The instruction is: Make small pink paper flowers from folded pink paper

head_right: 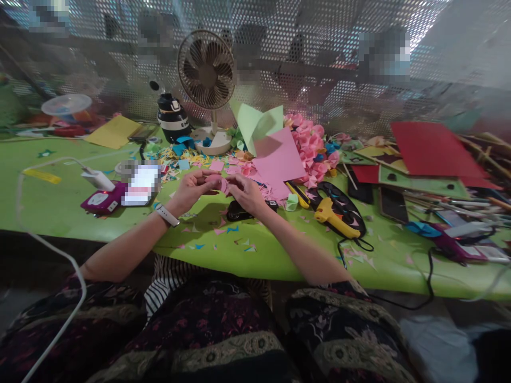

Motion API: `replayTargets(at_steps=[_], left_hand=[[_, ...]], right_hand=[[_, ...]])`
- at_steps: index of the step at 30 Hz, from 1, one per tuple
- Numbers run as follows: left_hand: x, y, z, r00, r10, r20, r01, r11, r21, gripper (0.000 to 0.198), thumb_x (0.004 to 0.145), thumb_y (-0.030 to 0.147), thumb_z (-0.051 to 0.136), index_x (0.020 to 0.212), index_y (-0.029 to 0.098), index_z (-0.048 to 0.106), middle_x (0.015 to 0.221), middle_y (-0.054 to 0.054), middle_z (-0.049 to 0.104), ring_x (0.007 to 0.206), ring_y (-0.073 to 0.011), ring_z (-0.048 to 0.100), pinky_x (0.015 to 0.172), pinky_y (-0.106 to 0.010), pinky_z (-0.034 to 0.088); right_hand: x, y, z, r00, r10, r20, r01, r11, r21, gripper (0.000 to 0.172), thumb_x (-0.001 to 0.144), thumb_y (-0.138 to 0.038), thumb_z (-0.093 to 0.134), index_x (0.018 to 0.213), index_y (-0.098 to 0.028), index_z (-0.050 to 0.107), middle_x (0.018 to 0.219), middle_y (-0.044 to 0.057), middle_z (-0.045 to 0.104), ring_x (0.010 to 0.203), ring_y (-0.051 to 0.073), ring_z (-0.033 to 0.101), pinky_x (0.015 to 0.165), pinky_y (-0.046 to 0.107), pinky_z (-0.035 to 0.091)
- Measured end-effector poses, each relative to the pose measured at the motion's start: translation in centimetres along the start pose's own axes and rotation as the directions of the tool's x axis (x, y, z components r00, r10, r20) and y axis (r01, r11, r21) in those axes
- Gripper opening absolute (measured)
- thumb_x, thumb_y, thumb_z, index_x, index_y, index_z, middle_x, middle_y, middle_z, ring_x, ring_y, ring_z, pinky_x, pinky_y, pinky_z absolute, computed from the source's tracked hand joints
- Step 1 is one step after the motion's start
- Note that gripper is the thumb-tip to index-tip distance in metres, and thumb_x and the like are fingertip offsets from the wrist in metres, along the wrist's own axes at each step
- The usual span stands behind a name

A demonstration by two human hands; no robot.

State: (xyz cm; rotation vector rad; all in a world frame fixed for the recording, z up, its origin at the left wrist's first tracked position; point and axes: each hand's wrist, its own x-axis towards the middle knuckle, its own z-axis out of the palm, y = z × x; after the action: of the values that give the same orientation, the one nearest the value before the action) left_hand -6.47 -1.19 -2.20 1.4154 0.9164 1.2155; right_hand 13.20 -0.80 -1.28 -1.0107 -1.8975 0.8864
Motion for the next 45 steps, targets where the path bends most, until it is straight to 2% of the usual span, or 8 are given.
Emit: replayTargets(at_steps=[5, 11, 24, 31, 36, 40, 43, 45], left_hand=[[0.0, 0.4, 0.0, 0.997, -0.070, -0.013, 0.069, 0.994, -0.082, 0.043, 0.073, 0.037, 0.082, 0.106, 0.016, 0.066, 0.095, -0.007, 0.075, 0.084, -0.0158, 0.071, 0.078, -0.032, 0.060], [0.1, 0.2, -0.1, 0.995, -0.098, -0.015, 0.096, 0.987, -0.127, 0.044, 0.071, 0.036, 0.083, 0.107, 0.016, 0.067, 0.097, -0.007, 0.075, 0.082, -0.0146, 0.070, 0.076, -0.030, 0.059], [0.1, 0.2, -0.2, 0.995, -0.099, -0.005, 0.098, 0.986, -0.136, 0.041, 0.072, 0.035, 0.083, 0.106, 0.016, 0.067, 0.096, -0.006, 0.075, 0.080, -0.0139, 0.069, 0.074, -0.029, 0.059], [0.1, 0.1, 0.0, 0.997, -0.074, 0.010, 0.075, 0.989, -0.127, 0.043, 0.073, 0.037, 0.082, 0.106, 0.016, 0.066, 0.097, -0.007, 0.076, 0.081, -0.0142, 0.071, 0.074, -0.029, 0.059], [-0.2, 0.3, 0.1, 0.998, -0.047, 0.038, 0.049, 0.998, -0.051, 0.046, 0.075, 0.041, 0.080, 0.110, 0.014, 0.065, 0.096, -0.009, 0.076, 0.084, -0.0171, 0.073, 0.078, -0.033, 0.060], [-0.4, 0.4, 0.4, 0.997, -0.036, 0.073, 0.040, 0.997, -0.063, 0.050, 0.074, 0.041, 0.082, 0.111, 0.013, 0.066, 0.093, -0.009, 0.077, 0.080, -0.0168, 0.073, 0.078, -0.033, 0.061], [-0.5, 0.4, 0.5, 0.997, -0.025, 0.070, 0.031, 0.996, -0.083, 0.051, 0.073, 0.041, 0.082, 0.112, 0.012, 0.066, 0.093, -0.009, 0.078, 0.078, -0.0168, 0.074, 0.078, -0.033, 0.061], [-0.5, 0.4, 0.5, 0.997, -0.020, 0.080, 0.026, 0.996, -0.081, 0.051, 0.073, 0.041, 0.083, 0.112, 0.012, 0.066, 0.093, -0.009, 0.078, 0.078, -0.0168, 0.074, 0.078, -0.033, 0.062]], right_hand=[[0.1, 0.3, 0.2, 1.000, -0.026, 0.006, 0.025, 0.998, 0.049, 0.020, 0.084, -0.028, 0.053, 0.097, -0.017, 0.064, 0.078, 0.001, 0.066, 0.071, 0.015, 0.064, 0.075, 0.032, 0.052], [0.1, 0.3, 0.2, 1.000, -0.020, 0.000, 0.020, 0.993, 0.112, 0.020, 0.086, -0.033, 0.055, 0.096, -0.018, 0.065, 0.084, 0.002, 0.067, 0.070, 0.014, 0.065, 0.071, 0.030, 0.053], [0.1, 0.2, 0.3, 1.000, -0.029, 0.008, 0.028, 0.992, 0.120, 0.021, 0.087, -0.035, 0.055, 0.095, -0.018, 0.063, 0.081, 0.001, 0.068, 0.069, 0.014, 0.066, 0.069, 0.029, 0.053], [0.1, 0.2, 0.3, 0.999, -0.038, 0.018, 0.035, 0.991, 0.127, 0.021, 0.085, -0.031, 0.056, 0.098, -0.017, 0.064, 0.079, 0.002, 0.068, 0.070, 0.014, 0.064, 0.071, 0.030, 0.052], [0.2, -0.1, 0.2, 0.991, -0.017, 0.131, -0.009, 0.981, 0.194, 0.025, 0.080, -0.029, 0.063, 0.102, -0.016, 0.066, 0.085, 0.003, 0.070, 0.075, 0.015, 0.064, 0.072, 0.030, 0.051], [0.4, -0.3, -0.3, 0.979, 0.016, 0.204, -0.070, 0.963, 0.261, 0.023, 0.079, -0.026, 0.066, 0.099, -0.015, 0.066, 0.086, 0.002, 0.069, 0.077, 0.014, 0.063, 0.075, 0.029, 0.051], [0.6, -0.2, -0.9, 0.953, 0.023, 0.301, -0.116, 0.948, 0.295, 0.017, 0.079, -0.025, 0.068, 0.093, -0.016, 0.068, 0.086, 0.001, 0.069, 0.079, 0.013, 0.062, 0.078, 0.029, 0.050], [0.6, -0.1, -1.3, 0.927, 0.046, 0.373, -0.182, 0.923, 0.338, 0.019, 0.079, -0.028, 0.070, 0.094, -0.017, 0.068, 0.089, 0.001, 0.070, 0.082, 0.013, 0.063, 0.081, 0.030, 0.050]])
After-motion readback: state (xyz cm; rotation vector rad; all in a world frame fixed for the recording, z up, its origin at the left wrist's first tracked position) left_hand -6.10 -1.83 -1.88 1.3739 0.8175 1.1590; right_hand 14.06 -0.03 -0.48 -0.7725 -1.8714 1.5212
